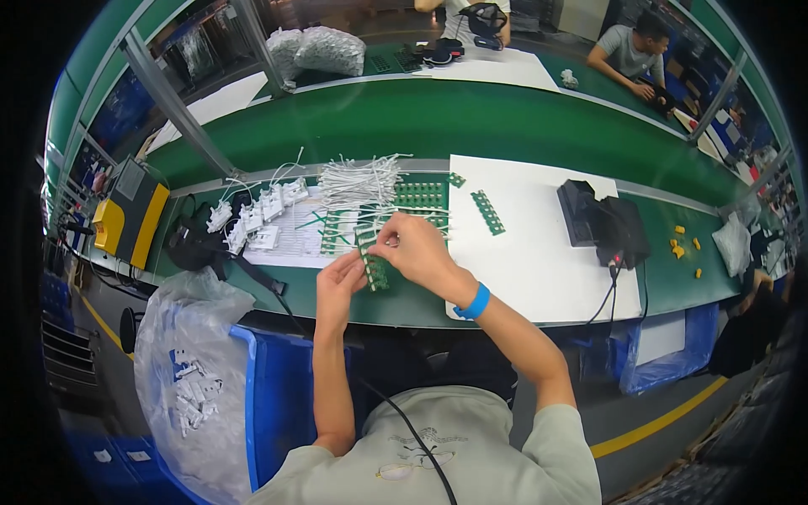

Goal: Assembling white wires into green LED circuit boards at a factory workstation.

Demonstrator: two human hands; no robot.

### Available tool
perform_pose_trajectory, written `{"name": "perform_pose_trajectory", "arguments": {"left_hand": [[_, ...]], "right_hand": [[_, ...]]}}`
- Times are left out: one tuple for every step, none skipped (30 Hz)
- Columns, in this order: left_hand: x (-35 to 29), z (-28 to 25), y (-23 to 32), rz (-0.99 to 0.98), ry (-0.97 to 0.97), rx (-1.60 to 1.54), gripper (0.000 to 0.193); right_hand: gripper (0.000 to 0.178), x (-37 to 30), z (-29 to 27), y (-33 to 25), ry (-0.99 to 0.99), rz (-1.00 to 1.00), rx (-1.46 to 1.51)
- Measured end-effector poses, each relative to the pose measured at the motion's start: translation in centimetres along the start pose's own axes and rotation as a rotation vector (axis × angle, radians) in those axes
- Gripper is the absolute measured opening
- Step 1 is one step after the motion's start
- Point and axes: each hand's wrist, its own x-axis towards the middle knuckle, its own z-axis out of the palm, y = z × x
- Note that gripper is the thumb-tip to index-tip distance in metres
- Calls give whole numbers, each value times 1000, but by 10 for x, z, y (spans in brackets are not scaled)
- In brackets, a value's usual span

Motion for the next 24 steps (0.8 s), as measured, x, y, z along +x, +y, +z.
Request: {"name": "perform_pose_trajectory", "arguments": {"left_hand": [[0,-8,-1,-33,-15,-18,32],[-1,-15,-3,-69,-28,-37,29],[-2,-19,-4,-67,0,-15,24],[-1,-25,-5,-68,11,-22,24],[0,-30,-6,-45,37,-12,26],[2,-36,-8,-22,64,-2,29],[1,-42,-8,-21,73,-9,29],[0,-49,-8,-9,129,1,27],[-1,-56,-9,2,183,12,26],[-3,-65,-12,28,207,17,26],[-7,-71,-10,19,222,7,26],[-7,-73,-9,12,227,-7,26],[-8,-77,-12,6,237,-22,26],[-9,-79,-13,10,233,-46,26],[-12,-80,-12,15,230,-69,26],[-12,-81,-11,13,220,-84,25],[-14,-82,-12,14,215,-89,25],[-14,-83,-12,15,208,-94,25],[-13,-84,-10,1,205,-82,25],[-13,-85,-9,6,210,-84,25],[-12,-85,-9,8,204,-86,25],[-12,-86,-8,10,196,-88,25],[-11,-87,-8,16,198,-89,25],[-10,-88,-9,25,195,-88,25]], "right_hand": [[23,6,4,-2,-36,-19,-38],[23,11,9,-4,-48,-22,-39],[24,17,14,-6,-75,-35,-57],[24,23,19,-7,-103,-47,-74],[25,32,26,-7,-122,-72,-54],[26,41,29,-7,-144,-42,-44],[26,51,31,-9,-165,-12,-35],[25,65,31,-8,-110,-63,-58],[24,84,33,3,-38,-81,-88],[21,105,33,11,46,-74,-131],[15,129,33,27,126,-113,-134],[13,150,30,42,166,-127,-247],[15,169,29,57,204,-143,-354],[22,183,28,67,128,-181,-489],[22,192,30,81,133,-187,-492],[23,201,33,95,87,-323,-623],[24,208,37,100,35,-461,-749],[20,211,40,105,-5,-471,-804],[20,214,40,110,0,-476,-808],[18,215,42,108,-108,-411,-777],[17,215,42,107,-213,-345,-746],[16,216,40,105,-206,-374,-759],[16,217,39,103,-204,-381,-759],[11,216,38,100,-186,-417,-755]]}}
